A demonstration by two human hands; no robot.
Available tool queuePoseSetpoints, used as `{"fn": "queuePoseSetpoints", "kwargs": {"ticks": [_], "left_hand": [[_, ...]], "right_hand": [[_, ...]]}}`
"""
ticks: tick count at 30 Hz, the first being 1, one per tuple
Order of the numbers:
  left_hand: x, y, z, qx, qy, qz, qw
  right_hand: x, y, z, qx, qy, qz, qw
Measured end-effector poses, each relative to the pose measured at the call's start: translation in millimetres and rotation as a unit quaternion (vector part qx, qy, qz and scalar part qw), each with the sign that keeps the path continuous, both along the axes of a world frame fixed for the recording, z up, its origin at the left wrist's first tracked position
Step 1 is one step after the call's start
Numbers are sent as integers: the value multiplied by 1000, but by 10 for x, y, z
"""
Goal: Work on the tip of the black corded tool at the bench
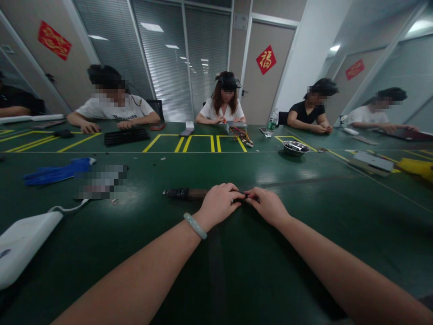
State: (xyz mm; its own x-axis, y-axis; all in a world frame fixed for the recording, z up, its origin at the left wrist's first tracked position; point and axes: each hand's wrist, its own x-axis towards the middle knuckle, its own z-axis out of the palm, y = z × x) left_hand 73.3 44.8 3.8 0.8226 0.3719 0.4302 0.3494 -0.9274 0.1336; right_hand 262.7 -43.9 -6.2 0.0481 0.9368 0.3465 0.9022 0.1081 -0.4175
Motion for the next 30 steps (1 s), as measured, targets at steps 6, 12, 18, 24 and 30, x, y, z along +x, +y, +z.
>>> {"fn": "queuePoseSetpoints", "kwargs": {"ticks": [6,12,18,24,30], "left_hand": [[-26,-40,42,-4,6,0,1000],[-41,-53,53,-9,10,6,1000],[-89,-93,100,-3,-20,-25,999],[-196,-145,217,11,-40,-53,998],[-230,-159,230,-3,-34,-97,995]], "right_hand": [[-12,10,33,-8,-14,-16,1000],[-15,16,35,-13,-16,-14,1000],[-6,40,-6,-17,-47,-9,999],[236,-83,84,-40,-63,-39,996],[1405,-739,93,-105,-30,-156,982]]}}
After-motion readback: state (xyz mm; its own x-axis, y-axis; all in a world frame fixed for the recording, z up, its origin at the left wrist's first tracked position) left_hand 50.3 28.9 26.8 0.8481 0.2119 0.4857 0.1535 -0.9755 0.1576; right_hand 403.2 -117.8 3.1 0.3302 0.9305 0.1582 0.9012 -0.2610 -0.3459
